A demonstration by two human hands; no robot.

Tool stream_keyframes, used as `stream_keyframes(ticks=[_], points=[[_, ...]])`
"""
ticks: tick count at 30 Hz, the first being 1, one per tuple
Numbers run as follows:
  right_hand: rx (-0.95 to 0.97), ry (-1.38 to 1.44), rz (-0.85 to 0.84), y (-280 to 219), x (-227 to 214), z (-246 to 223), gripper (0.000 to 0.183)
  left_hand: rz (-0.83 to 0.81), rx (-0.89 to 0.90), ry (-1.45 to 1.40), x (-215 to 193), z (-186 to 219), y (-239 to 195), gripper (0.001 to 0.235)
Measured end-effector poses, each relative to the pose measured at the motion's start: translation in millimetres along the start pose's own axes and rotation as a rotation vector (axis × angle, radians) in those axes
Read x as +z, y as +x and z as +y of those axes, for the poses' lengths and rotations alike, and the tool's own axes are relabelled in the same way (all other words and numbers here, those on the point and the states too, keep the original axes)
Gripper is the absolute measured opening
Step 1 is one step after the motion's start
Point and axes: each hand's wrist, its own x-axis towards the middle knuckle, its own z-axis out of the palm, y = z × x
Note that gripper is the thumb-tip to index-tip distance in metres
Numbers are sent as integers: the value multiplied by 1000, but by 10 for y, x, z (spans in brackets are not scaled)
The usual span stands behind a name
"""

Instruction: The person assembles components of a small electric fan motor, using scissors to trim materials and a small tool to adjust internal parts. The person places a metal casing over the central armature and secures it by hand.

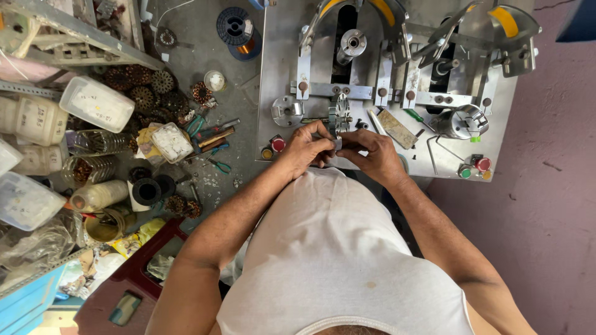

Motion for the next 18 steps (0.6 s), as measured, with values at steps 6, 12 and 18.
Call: stream_keyframes(ticks=[6, 12, 18], points=[[-41, 31, -1, 122, -114, 189, 26, 109, 140, 97, 123, -89, 76, 13], [-83, -41, 50, 434, -86, 344, 19, 402, 434, 249, 155, -315, 142, 28], [-146, -103, 4, 578, -91, 380, 17, 484, 490, 312, 228, -303, 148, 25]])
